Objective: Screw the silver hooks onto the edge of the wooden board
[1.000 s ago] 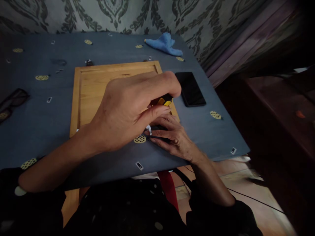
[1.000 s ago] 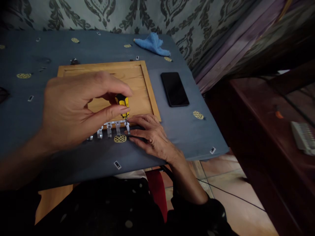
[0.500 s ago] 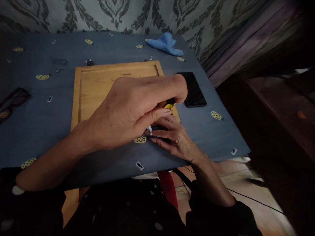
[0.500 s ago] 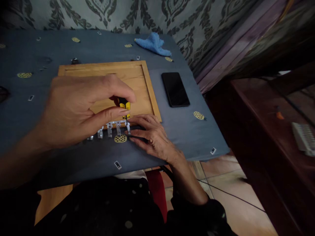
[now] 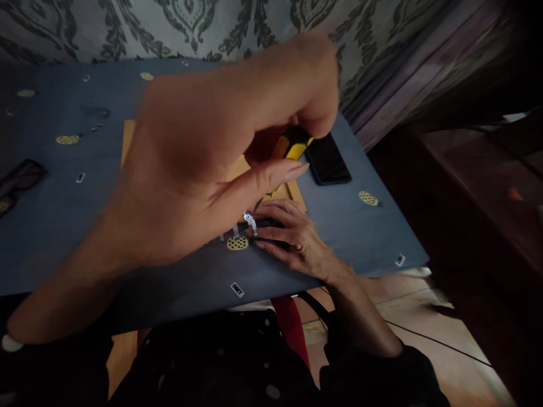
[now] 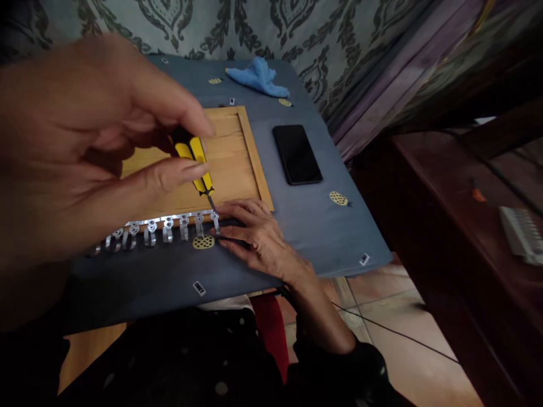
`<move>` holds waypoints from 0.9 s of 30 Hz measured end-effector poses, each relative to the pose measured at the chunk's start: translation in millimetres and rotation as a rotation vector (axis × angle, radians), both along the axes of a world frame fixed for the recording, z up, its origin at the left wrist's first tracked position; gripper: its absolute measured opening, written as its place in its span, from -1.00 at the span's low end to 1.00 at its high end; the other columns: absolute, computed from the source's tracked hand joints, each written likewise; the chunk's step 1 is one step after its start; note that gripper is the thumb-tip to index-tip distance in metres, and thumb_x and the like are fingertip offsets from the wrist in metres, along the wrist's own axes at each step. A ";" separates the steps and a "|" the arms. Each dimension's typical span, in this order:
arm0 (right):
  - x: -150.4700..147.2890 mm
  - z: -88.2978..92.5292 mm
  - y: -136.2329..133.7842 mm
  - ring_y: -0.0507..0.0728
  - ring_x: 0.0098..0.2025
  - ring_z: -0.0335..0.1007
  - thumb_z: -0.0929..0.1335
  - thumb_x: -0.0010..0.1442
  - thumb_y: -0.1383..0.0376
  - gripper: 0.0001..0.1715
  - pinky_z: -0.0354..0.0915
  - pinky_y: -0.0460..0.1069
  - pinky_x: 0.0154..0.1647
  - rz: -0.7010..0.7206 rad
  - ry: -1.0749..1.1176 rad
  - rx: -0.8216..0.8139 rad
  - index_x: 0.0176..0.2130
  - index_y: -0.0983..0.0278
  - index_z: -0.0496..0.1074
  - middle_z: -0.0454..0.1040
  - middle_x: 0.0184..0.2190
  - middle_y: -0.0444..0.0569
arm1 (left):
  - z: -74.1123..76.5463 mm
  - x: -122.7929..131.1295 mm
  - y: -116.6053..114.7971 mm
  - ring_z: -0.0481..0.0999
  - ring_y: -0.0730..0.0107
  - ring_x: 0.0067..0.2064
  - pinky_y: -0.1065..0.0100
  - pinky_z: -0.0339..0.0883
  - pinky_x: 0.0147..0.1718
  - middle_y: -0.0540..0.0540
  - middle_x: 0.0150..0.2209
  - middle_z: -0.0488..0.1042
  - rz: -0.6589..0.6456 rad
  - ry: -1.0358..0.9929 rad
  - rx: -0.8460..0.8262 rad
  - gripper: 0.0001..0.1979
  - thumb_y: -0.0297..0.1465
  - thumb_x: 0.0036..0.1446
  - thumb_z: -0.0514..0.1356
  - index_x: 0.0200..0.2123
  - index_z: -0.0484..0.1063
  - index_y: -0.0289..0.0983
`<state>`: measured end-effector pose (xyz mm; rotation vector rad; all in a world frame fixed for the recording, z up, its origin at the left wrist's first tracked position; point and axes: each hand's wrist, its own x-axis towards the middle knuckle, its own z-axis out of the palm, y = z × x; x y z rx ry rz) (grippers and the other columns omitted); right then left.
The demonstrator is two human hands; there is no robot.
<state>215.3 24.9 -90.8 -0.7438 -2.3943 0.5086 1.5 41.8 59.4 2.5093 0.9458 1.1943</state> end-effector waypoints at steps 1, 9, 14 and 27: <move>-0.1 -0.1 0.0 0.25 0.20 0.37 0.40 0.38 0.25 -0.79 0.29 0.24 0.20 0.000 0.002 0.000 -0.02 0.19 0.60 0.54 0.13 0.05 | -1.7 0.1 -1.4 0.50 0.59 -0.41 0.41 0.30 -0.41 0.08 -0.45 0.44 0.024 0.033 -0.004 -0.55 -0.20 0.49 -0.13 -0.29 0.43 -0.26; 0.6 0.0 0.6 0.25 0.21 0.36 0.40 0.38 0.25 -0.81 0.27 0.26 0.21 0.007 0.006 0.005 -0.03 0.16 0.59 0.54 0.13 0.02 | -21.1 -6.6 -4.5 0.58 0.49 -0.32 0.43 0.34 -0.32 0.14 -0.35 0.57 0.085 0.149 0.099 -0.94 -0.41 0.34 0.24 -0.24 0.46 -0.26; 1.2 -0.8 0.5 0.27 0.23 0.36 0.41 0.38 0.25 -0.83 0.27 0.26 0.20 0.006 0.007 0.012 -0.06 0.20 0.60 0.53 0.14 0.06 | -23.3 -4.1 -1.9 0.58 0.50 -0.31 0.43 0.37 -0.31 0.12 -0.33 0.58 0.053 0.175 0.089 -0.93 -0.37 0.35 0.25 -0.23 0.45 -0.23; 0.8 -1.3 0.5 0.26 0.22 0.37 0.41 0.38 0.23 -0.80 0.30 0.25 0.18 0.007 0.021 0.022 -0.04 0.20 0.59 0.53 0.15 0.05 | -29.1 -3.9 -0.9 0.63 0.48 -0.25 0.43 0.47 -0.28 0.13 -0.23 0.58 0.030 0.214 0.055 -0.83 -0.43 0.42 0.07 -0.17 0.46 -0.21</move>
